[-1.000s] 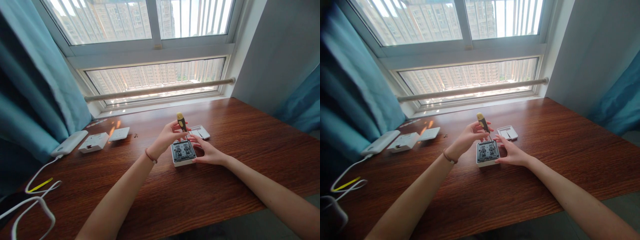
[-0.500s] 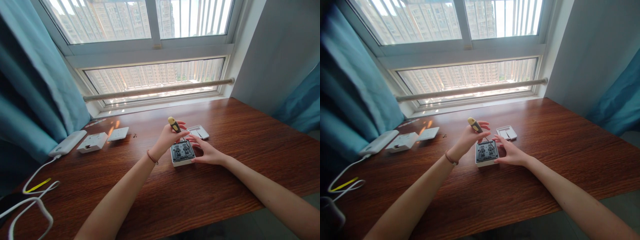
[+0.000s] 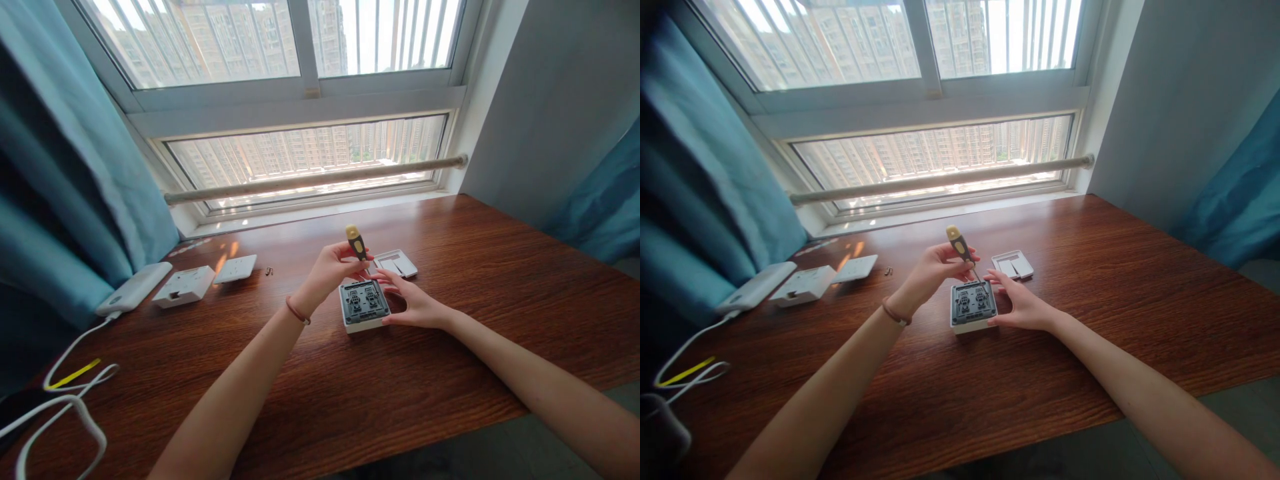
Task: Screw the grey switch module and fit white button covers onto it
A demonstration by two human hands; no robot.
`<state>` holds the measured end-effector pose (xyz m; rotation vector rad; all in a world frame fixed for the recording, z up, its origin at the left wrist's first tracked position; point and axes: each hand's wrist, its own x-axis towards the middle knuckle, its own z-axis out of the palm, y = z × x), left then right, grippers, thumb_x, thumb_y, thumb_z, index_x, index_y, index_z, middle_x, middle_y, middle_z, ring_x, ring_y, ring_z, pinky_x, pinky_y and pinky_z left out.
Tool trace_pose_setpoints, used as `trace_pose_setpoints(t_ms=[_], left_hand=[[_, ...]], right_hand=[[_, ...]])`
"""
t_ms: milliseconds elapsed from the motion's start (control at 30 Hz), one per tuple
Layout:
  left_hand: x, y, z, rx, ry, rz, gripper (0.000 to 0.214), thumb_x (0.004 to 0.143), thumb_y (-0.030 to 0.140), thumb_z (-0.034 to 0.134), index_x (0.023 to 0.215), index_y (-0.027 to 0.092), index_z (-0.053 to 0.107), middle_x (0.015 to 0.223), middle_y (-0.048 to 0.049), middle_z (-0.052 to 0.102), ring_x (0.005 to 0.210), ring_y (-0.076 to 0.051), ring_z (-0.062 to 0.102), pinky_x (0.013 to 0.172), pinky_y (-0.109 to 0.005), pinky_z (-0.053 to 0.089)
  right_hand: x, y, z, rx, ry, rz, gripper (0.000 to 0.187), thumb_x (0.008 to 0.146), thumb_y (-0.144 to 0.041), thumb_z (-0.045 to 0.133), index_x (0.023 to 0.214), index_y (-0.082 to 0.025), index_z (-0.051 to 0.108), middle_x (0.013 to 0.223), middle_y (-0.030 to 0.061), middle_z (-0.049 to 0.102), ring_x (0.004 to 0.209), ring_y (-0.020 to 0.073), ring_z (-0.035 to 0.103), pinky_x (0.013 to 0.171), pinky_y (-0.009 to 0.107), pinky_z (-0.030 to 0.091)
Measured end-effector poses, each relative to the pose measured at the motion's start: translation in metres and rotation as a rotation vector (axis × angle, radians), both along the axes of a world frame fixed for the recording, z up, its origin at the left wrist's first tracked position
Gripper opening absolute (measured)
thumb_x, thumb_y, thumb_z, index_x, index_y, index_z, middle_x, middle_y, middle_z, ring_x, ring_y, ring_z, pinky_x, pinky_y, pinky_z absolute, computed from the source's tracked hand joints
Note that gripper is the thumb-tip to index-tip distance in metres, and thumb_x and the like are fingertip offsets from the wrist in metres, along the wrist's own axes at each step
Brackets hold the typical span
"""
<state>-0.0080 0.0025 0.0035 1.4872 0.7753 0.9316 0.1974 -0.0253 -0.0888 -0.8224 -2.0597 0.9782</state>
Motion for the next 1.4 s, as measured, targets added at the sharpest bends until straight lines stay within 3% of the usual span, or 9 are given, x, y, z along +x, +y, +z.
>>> trace_pose_setpoints(t_ms=[100,233,400,500,633,733,867,1067,1400], left_hand=[[0.006,-0.003,0.001,0.073,0.087,0.168,0.033,0.059,0.028,0.075,0.083,0.01,0.061,0.061,0.0008,0.057,0.044,-0.006,0.05,0.042,-0.019,0.041],[0.007,-0.004,0.001,0.12,0.048,0.246,0.027,0.064,0.034,0.071,0.07,0.011,0.058,0.053,0.0034,0.049,0.041,-0.004,0.042,0.04,-0.018,0.033],[-0.003,0.01,0.0,-0.082,-0.198,0.317,0.032,0.069,0.038,0.064,0.057,0.015,0.044,0.048,0.0066,0.039,0.035,-0.002,0.033,0.036,-0.018,0.025],[-0.012,0.013,-0.01,-0.2,-0.233,0.269,0.034,0.071,0.036,0.058,0.052,0.017,0.039,0.042,0.0074,0.036,0.032,-0.002,0.029,0.035,-0.019,0.021],[-0.025,-0.006,-0.036,-0.247,-0.186,0.281,0.038,0.072,0.037,0.056,0.046,0.017,0.037,0.036,0.0075,0.033,0.031,-0.004,0.028,0.035,-0.02,0.02],[-0.033,-0.03,-0.057,-0.297,-0.15,0.27,0.04,0.075,0.04,0.054,0.046,0.016,0.041,0.035,0.0054,0.038,0.031,-0.004,0.03,0.036,-0.02,0.021],[-0.036,-0.051,-0.075,-0.373,-0.179,0.263,0.041,0.075,0.046,0.053,0.05,0.016,0.044,0.035,0.0054,0.039,0.031,-0.005,0.029,0.035,-0.019,0.019],[-0.031,-0.056,-0.08,-0.36,-0.102,0.197,0.037,0.076,0.049,0.053,0.073,0.013,0.06,0.037,0.006,0.041,0.033,-0.005,0.033,0.037,-0.018,0.022],[-0.029,-0.056,-0.081,-0.381,-0.096,0.204,0.034,0.079,0.046,0.053,0.075,0.013,0.059,0.037,0.0053,0.044,0.033,-0.006,0.036,0.036,-0.017,0.023]], right_hand=[[0.001,0.0,-0.001,-0.011,0.0,-0.002,0.094,0.062,-0.031,0.077,0.138,-0.025,0.022,0.136,0.0124,0.038,0.125,0.0259,0.039,0.102,0.044,0.035],[0.002,-0.001,0.001,-0.028,0.01,-0.014,0.085,0.066,-0.033,0.074,0.136,-0.026,0.027,0.136,0.0112,0.039,0.123,0.0255,0.041,0.101,0.044,0.037],[0.001,-0.001,0.012,0.125,-0.054,-0.109,0.032,0.077,-0.033,0.063,0.107,-0.024,0.061,0.12,0.0083,0.053,0.113,0.0248,0.049,0.098,0.043,0.038],[-0.001,0.005,0.017,0.159,-0.056,-0.174,0.014,0.078,-0.03,0.06,0.087,-0.022,0.068,0.099,0.0065,0.06,0.095,0.0215,0.057,0.09,0.039,0.042],[-0.001,0.021,0.023,0.071,-0.104,-0.167,0.017,0.078,-0.033,0.059,0.078,-0.019,0.069,0.087,0.0056,0.059,0.082,0.0181,0.056,0.075,0.032,0.046],[0.002,0.033,0.031,-0.005,-0.169,-0.05,0.021,0.078,-0.034,0.058,0.077,-0.016,0.069,0.081,0.0056,0.06,0.072,0.0157,0.055,0.064,0.028,0.045],[0.004,0.042,0.04,-0.061,-0.234,0.128,0.022,0.079,-0.033,0.057,0.076,-0.016,0.071,0.076,0.0045,0.063,0.072,0.0152,0.056,0.067,0.028,0.045],[0.005,0.042,0.037,-0.059,-0.241,0.178,0.022,0.081,-0.031,0.054,0.081,-0.018,0.071,0.084,0.0051,0.059,0.082,0.0166,0.056,0.077,0.03,0.045],[0.001,0.034,0.033,-0.15,-0.17,0.114,0.019,0.079,-0.03,0.055,0.076,-0.016,0.068,0.085,0.0056,0.055,0.082,0.0178,0.055,0.077,0.031,0.046]])
